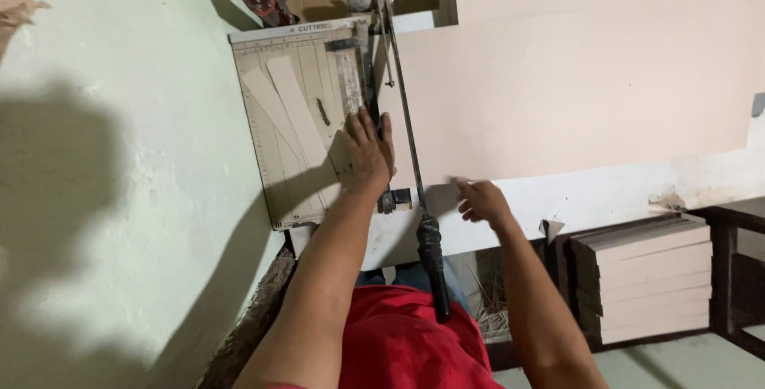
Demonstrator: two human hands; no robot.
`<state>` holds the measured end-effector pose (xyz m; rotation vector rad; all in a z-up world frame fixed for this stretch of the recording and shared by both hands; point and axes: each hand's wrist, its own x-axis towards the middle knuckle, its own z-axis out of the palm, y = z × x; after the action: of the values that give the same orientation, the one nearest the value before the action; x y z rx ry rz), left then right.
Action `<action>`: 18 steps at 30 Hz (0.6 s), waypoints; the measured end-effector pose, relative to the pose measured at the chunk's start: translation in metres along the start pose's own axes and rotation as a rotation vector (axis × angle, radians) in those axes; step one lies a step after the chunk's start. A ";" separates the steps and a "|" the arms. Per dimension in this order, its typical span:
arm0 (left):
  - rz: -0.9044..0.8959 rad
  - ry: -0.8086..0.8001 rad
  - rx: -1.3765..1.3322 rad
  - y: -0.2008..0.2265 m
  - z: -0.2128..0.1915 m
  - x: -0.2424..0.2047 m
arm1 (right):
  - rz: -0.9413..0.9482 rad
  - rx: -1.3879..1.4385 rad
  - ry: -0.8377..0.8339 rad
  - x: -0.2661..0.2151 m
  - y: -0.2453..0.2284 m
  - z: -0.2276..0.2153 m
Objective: The person uses a manual paper cutter to trim stacks of white paper. They align the paper against the guide, pull down the lever to cut, and then stack the trimmed sheets on a nearby table.
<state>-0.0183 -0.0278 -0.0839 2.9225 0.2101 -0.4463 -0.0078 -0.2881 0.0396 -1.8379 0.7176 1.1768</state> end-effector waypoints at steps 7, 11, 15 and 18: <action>-0.047 -0.157 0.072 0.015 -0.082 -0.003 | -0.199 -0.830 0.032 -0.209 -0.076 0.087; -0.063 -0.490 0.098 0.020 -0.134 -0.005 | -0.488 -0.734 0.254 -0.121 0.038 0.130; -0.031 -0.387 0.153 0.014 -0.094 -0.001 | -0.529 -0.827 0.332 -0.062 0.077 0.144; -0.028 -0.346 0.140 0.014 -0.102 0.000 | -0.505 -0.763 0.294 -0.087 0.053 0.128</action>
<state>0.0124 -0.0214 0.0137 2.9134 0.1773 -0.9942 -0.1427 -0.2012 0.0727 -2.6528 -0.1082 0.8992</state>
